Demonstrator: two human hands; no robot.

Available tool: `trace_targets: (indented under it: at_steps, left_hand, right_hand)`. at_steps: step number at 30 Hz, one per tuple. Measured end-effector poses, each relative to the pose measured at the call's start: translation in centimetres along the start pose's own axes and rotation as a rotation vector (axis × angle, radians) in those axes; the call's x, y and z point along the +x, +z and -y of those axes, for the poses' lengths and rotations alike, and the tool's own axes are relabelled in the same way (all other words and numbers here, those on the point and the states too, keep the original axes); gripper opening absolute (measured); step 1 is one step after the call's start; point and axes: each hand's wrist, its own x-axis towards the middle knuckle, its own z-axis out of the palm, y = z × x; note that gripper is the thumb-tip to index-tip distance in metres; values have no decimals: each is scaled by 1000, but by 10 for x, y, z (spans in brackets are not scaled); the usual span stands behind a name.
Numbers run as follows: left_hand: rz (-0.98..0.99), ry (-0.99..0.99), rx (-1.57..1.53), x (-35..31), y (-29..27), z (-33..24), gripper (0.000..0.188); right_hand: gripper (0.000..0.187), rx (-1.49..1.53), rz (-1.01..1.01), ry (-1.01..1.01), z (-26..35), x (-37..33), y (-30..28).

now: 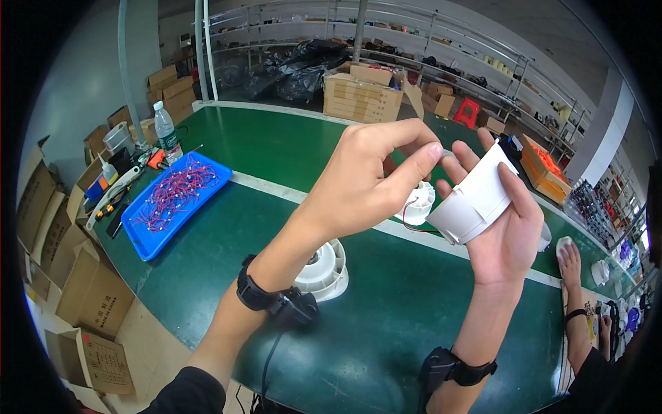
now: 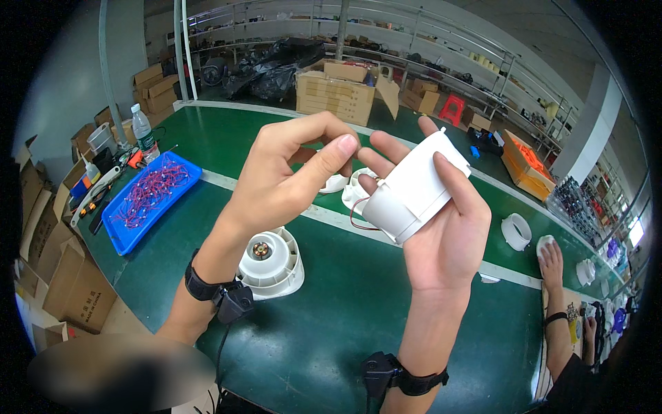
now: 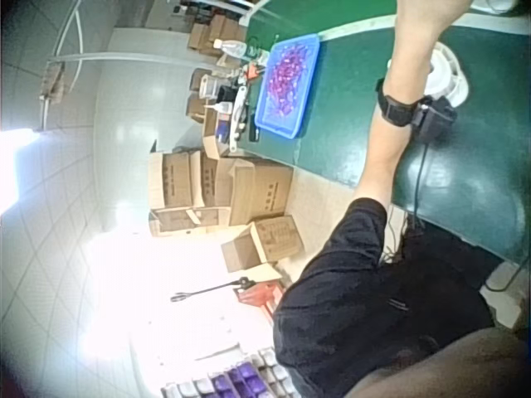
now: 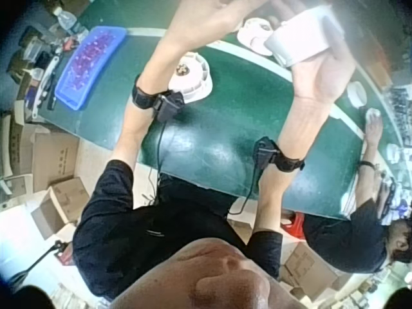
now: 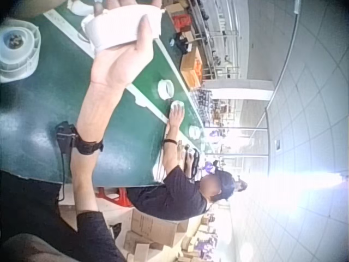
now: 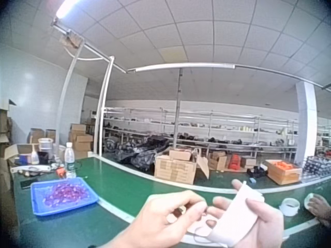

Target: Assembling plastic housings for small exhaust fans by fitting the outer casing over the motor/blade assembly.

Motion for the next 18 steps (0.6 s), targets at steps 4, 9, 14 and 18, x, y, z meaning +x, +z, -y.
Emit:
trace_targets:
  at_steps: [4, 9, 14, 18]
  left_hand:
    - [8, -80, -102, -1, 3, -1, 19]
    - [-4, -44, -67, -1, 4, -2, 20]
    - [28, -80, -131, -1, 5, -5, 19]
    - [53, -158, -192, -1, 2, -1, 18]
  right_hand:
    - [54, 71, -19, -21, -1, 2, 0]
    - [54, 62, -39, -25, -1, 2, 0]
    - [55, -16, -54, -30, -2, 0, 6]
    - [50, 155, 44, 1, -3, 5, -12]
